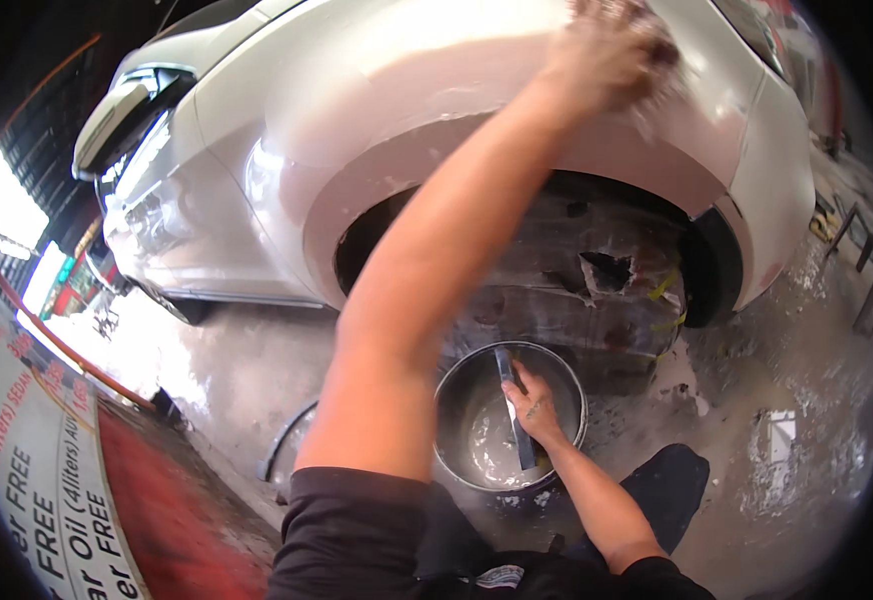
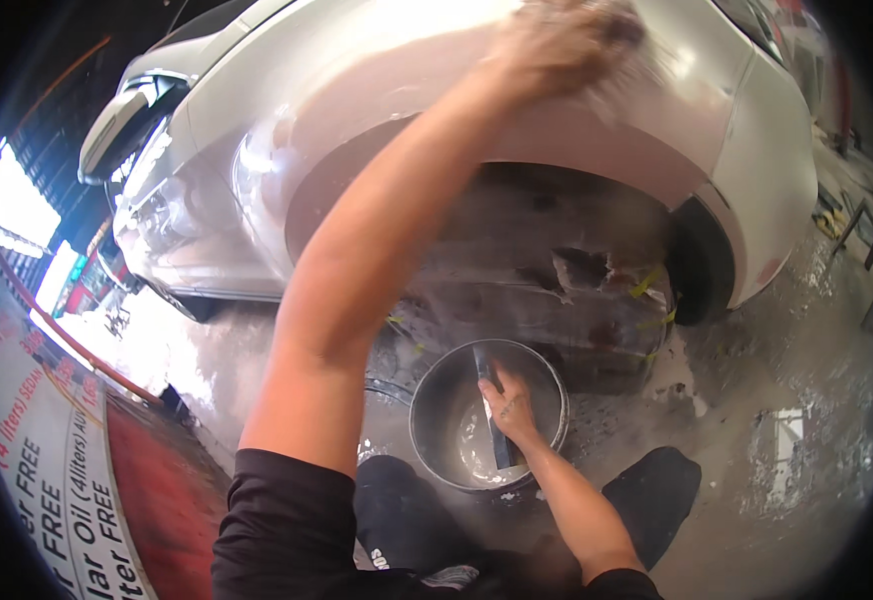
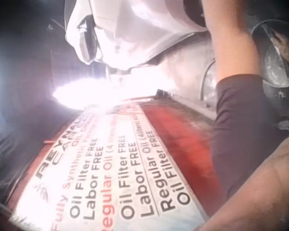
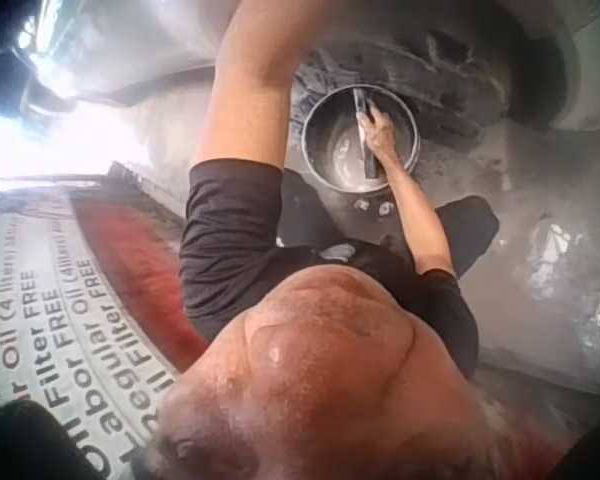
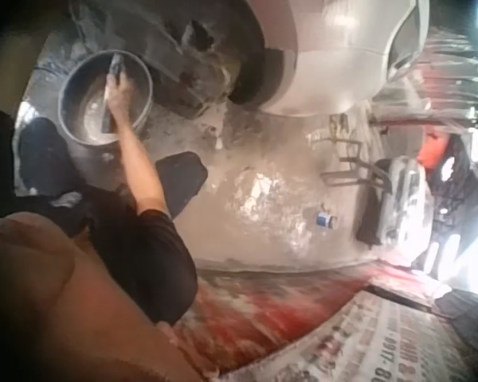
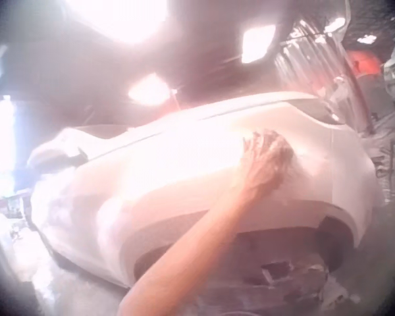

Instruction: The person sits on the floor and uses a sanding block to wet-sand the front wheel arch of a white car. They repeatedly dip the sanding block into a bucket of water and rub the surface of the wheel arch, occasionally wiping it with a cloth.

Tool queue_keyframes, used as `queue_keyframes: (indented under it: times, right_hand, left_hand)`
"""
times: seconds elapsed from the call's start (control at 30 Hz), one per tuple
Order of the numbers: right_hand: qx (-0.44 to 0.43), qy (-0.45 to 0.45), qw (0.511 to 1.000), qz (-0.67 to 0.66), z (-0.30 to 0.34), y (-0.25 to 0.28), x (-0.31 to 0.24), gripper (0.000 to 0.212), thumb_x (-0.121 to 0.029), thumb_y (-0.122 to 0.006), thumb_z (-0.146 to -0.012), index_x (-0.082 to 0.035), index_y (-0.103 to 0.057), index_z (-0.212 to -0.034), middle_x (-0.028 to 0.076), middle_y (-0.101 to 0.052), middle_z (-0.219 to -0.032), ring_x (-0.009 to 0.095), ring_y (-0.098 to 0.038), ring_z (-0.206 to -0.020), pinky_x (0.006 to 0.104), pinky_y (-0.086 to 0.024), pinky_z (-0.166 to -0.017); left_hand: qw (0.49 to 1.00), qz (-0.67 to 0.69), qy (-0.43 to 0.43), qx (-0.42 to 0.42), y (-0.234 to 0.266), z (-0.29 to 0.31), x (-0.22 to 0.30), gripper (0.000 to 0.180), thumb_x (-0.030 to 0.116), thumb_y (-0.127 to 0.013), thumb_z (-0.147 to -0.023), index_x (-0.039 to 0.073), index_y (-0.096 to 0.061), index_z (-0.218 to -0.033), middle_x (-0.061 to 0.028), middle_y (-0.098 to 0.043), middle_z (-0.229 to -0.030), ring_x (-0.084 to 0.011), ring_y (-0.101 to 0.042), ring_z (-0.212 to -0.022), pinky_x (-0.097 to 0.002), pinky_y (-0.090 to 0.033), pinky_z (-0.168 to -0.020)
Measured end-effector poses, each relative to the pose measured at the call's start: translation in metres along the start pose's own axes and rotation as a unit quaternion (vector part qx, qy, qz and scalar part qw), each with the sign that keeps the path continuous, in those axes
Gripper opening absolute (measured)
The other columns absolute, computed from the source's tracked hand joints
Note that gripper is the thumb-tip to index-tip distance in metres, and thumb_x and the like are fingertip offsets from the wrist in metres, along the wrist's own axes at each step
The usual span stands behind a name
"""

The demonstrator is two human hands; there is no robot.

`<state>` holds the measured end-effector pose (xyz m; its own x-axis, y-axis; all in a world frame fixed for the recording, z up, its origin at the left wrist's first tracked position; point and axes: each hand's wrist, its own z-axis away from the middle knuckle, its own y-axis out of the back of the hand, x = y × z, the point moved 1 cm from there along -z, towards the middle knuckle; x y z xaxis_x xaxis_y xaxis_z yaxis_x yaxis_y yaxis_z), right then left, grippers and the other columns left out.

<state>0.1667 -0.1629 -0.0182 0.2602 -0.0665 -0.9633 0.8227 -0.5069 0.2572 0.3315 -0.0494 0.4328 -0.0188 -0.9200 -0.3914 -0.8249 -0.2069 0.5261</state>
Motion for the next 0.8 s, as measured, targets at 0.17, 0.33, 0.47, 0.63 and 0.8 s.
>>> queue_keyframes:
  times: [0.17,0.33,0.47,0.63,0.8]
  right_hand:
    - [0.010,0.024,1.000,-0.002,-0.002,0.002,0.017,0.059,-0.035,-0.067,-0.096,-0.012,-0.055,-0.150,0.025,-0.066,-0.115,0.038,-0.063,-0.110,0.0444,-0.048,-0.098]
    - [0.014,0.028,0.999,0.041,0.000,0.009,0.006,0.058,-0.034,-0.066,-0.097,-0.009,-0.056,-0.148,0.025,-0.066,-0.117,0.038,-0.064,-0.105,0.0440,-0.049,-0.096]
    - [-0.001,0.015,1.000,0.015,-0.005,0.001,-0.001,0.060,-0.036,-0.066,-0.097,-0.010,-0.055,-0.149,0.027,-0.065,-0.118,0.039,-0.063,-0.106,0.0451,-0.049,-0.097]
    - [-0.043,-0.024,0.998,0.037,-0.003,-0.003,-0.004,0.066,-0.043,-0.063,-0.096,-0.008,-0.053,-0.151,0.030,-0.062,-0.122,0.043,-0.061,-0.118,0.0462,-0.045,-0.105]
    - [-0.032,-0.022,0.999,0.028,-0.009,-0.008,0.005,0.066,-0.043,-0.064,-0.096,-0.008,-0.053,-0.151,0.031,-0.062,-0.123,0.045,-0.059,-0.120,0.0466,-0.044,-0.107]
  left_hand:
    - [0.999,-0.003,0.020,0.045,0.043,0.039,-0.040,0.042,0.027,-0.052,-0.102,0.011,-0.058,-0.140,-0.0219,-0.051,-0.150,-0.0463,-0.043,-0.142,-0.0608,-0.031,-0.118]
    - [0.962,-0.141,0.179,0.153,0.137,0.182,-0.136,0.035,0.026,-0.056,-0.101,0.007,-0.065,-0.128,-0.0163,-0.064,-0.135,-0.0366,-0.054,-0.131,-0.0522,-0.037,-0.113]
    - [0.930,-0.191,0.209,0.233,0.159,0.302,-0.181,0.030,0.012,-0.047,-0.102,0.004,-0.065,-0.125,-0.0150,-0.062,-0.138,-0.0347,-0.051,-0.135,-0.0459,-0.032,-0.120]
    - [0.797,-0.082,0.488,0.348,0.150,0.398,-0.199,0.020,0.015,-0.056,-0.100,0.005,-0.063,-0.116,-0.0156,-0.066,-0.115,-0.0354,-0.058,-0.119,-0.0507,-0.044,-0.104]
    - [0.904,-0.109,0.253,0.326,0.115,0.279,-0.147,0.025,0.019,-0.057,-0.099,0.006,-0.066,-0.118,-0.0159,-0.067,-0.120,-0.0378,-0.058,-0.120,-0.0531,-0.041,-0.107]
